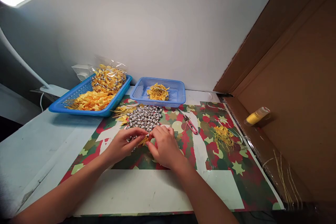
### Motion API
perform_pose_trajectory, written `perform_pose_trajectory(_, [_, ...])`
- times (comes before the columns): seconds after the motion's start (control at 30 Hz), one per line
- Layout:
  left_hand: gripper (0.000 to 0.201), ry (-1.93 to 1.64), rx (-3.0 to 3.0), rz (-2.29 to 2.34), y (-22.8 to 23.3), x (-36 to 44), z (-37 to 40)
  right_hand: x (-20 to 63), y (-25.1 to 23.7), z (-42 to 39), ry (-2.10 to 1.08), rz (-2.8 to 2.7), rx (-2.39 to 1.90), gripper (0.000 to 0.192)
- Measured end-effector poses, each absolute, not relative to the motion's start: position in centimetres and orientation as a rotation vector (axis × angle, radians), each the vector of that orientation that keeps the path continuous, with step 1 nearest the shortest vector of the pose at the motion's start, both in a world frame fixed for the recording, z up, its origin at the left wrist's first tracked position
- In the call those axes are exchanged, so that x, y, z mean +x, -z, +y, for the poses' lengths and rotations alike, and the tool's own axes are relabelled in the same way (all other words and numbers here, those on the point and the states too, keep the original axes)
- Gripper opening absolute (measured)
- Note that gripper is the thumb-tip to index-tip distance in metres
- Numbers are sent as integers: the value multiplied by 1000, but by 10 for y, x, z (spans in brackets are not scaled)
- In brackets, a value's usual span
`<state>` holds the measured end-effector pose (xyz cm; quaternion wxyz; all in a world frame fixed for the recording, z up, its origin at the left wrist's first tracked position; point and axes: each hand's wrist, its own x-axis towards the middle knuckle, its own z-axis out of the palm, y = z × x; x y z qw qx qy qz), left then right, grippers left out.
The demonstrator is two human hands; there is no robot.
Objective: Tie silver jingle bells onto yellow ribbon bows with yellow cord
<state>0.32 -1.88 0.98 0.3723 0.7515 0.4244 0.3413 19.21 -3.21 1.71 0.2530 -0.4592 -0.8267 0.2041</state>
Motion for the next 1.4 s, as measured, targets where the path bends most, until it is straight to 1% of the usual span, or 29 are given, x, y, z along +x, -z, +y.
perform_pose_trajectory(0.17, [19,-825,2141,1065,-17,0,-16,194,-19,-32,-684,-2251,-1209,6])
perform_pose_trajectory(0.27, [17,-802,2314,953,-23,-4,-13,195,-19,-32,-753,-2249,-1162,8])
perform_pose_trajectory(0.47, [17,-711,2372,862,-26,-9,-10,193,-23,-34,-738,-2292,-1149,9])
perform_pose_trajectory(0.7, [23,-496,2194,911,-28,-13,-11,193,-26,-33,-775,-2360,-1119,11])
perform_pose_trajectory(0.9, [25,-462,2061,854,-27,-16,-9,195,-29,-32,-863,-2372,-1082,12])
perform_pose_trajectory(1.13, [31,-466,1897,821,-23,-12,-12,194,-25,-33,-810,-2354,-1104,11])
perform_pose_trajectory(1.3, [28,-499,2003,942,-25,-13,-9,193,-17,-32,-684,-2273,-1149,4])
perform_pose_trajectory(1.4, [25,-766,2243,1320,-25,-26,3,194,-12,-30,-619,-2151,-1196,18])
